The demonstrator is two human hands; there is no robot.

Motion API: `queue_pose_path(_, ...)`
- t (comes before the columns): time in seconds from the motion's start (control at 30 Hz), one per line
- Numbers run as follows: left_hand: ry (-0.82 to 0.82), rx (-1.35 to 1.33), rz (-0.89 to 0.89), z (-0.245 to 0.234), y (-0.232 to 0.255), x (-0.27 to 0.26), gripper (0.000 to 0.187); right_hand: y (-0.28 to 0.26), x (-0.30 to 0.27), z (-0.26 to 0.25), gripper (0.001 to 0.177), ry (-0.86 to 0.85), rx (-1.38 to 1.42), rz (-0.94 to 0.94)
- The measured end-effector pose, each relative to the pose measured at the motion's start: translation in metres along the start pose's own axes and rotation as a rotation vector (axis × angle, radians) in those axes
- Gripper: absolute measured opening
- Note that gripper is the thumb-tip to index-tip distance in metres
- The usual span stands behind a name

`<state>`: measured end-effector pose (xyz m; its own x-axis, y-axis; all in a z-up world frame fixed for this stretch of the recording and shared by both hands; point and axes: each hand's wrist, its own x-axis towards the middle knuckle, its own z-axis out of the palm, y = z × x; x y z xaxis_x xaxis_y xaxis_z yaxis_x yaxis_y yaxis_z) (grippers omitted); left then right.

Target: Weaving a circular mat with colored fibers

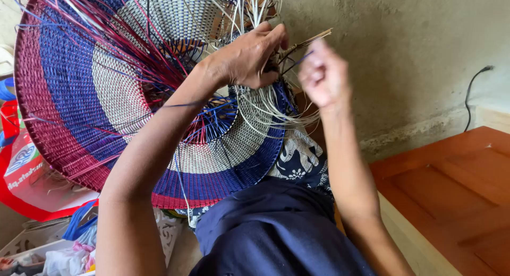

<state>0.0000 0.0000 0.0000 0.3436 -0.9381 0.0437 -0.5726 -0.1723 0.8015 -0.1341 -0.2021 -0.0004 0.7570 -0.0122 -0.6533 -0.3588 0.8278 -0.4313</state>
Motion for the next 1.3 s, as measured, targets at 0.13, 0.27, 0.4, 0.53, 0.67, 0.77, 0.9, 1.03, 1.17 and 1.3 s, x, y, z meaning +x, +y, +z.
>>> queue_pose_path(0.13,0.016,0.016,0.009,-0.002,-0.001,0.002,0.037,-0.047,-0.049,0.055,0.015,-0.261,-0.082,-0.445)
queue_pose_path(0.27,0.011,-0.039,-0.088,-0.008,0.007,0.004,0.065,-0.022,-0.097,0.13,0.004,-0.462,-0.277,-0.584)
queue_pose_path(0.4,0.038,-0.038,-0.018,-0.005,-0.001,0.004,0.05,0.003,-0.123,0.158,0.01,-0.549,-0.408,-0.619)
queue_pose_path(0.53,-0.026,-0.043,-0.113,-0.007,0.004,0.004,0.056,0.015,-0.146,0.197,0.017,-0.804,-0.731,-0.603)
queue_pose_path(0.67,-0.059,-0.045,-0.088,-0.007,-0.001,0.005,0.063,0.019,-0.134,0.192,0.017,-0.874,-0.886,-0.594)
queue_pose_path(0.77,0.035,-0.047,0.037,-0.003,-0.009,0.003,0.037,0.006,-0.089,0.153,0.03,-0.504,-0.912,-0.709)
queue_pose_path(0.9,-0.056,0.033,-0.063,0.002,-0.011,0.009,0.058,0.012,-0.012,0.03,0.016,-0.149,-1.201,-0.666)
queue_pose_path(1.03,-0.03,0.042,-0.047,0.003,-0.006,0.005,0.06,0.028,-0.008,0.003,0.01,-0.047,-1.225,-0.453)
queue_pose_path(1.17,-0.017,0.034,-0.034,0.002,-0.006,0.006,0.06,0.03,-0.009,0.0,0.012,0.03,-1.056,-0.307)
queue_pose_path(1.3,-0.01,-0.003,-0.051,0.002,-0.005,0.005,0.052,0.036,-0.006,-0.011,0.009,-0.009,-1.024,-0.35)
